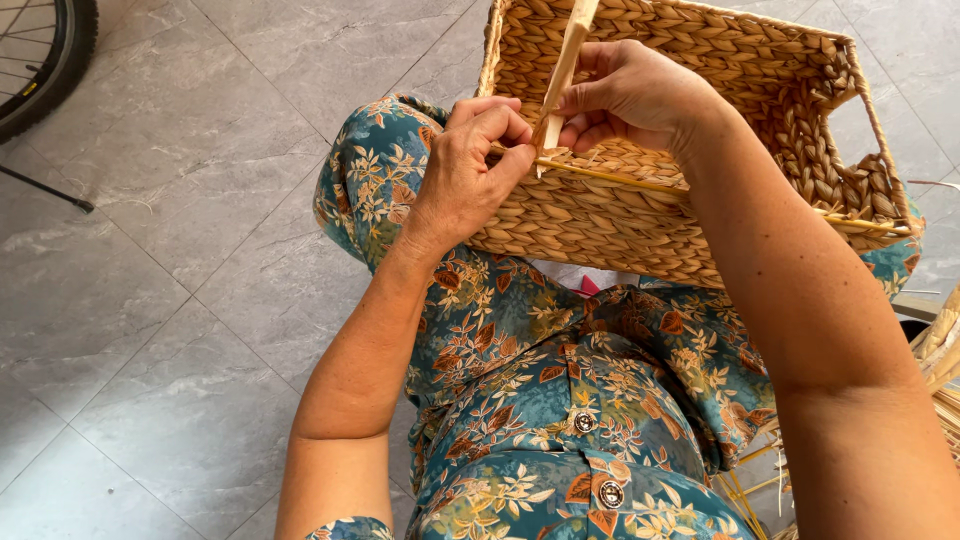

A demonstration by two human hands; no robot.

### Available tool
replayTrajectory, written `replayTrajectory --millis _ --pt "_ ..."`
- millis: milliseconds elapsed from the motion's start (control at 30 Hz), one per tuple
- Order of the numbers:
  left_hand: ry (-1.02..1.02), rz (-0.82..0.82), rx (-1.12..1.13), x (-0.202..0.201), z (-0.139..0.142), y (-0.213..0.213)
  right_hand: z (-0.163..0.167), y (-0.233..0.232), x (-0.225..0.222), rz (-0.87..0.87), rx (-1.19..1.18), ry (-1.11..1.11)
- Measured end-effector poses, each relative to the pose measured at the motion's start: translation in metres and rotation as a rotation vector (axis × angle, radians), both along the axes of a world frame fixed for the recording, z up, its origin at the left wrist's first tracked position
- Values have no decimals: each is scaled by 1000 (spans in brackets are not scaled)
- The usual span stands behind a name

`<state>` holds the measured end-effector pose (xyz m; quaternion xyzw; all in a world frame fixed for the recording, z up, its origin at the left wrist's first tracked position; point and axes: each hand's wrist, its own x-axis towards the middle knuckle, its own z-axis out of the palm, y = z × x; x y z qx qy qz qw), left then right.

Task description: The person weaves a rectangular basket by hand, threading dried palm leaves through the rim and sides. They adjust the basket's position and pull the leaves tight to secure the weave.

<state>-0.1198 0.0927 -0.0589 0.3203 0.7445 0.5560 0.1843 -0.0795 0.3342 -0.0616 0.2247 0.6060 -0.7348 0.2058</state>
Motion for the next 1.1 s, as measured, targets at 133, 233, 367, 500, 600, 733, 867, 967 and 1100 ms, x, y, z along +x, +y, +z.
replayTrajectory --millis 133,233,367,500,600,733,867,967,1100 --pt "71 19 -17 1 0 4 -8 -3 -1 40 32 -1" --pt "113 2 -45 -1 -1 5 -9 -4 -3 80 99 -19" --pt "104 -8 -117 -4 -4 5 15 -8 13 306 805 193" --pt "150 -7 -127 -5 -8 6 46 -38 68 38 1283 665" --pt "186 -1 -120 -6 -11 9 42 -71 95 41 1271 784" --pt "184 -12 -134 -8 -13 11 13 -88 95 13 1432 801" --pt "180 1 -138 -10 -9 8 13 -93 88 -56 1471 908" --pt "114 -26 -209 -10 -6 6 43 -101 92 30 1397 996" --pt "191 -24 -111 -8 -6 6 88 -108 121 297 1097 1125"
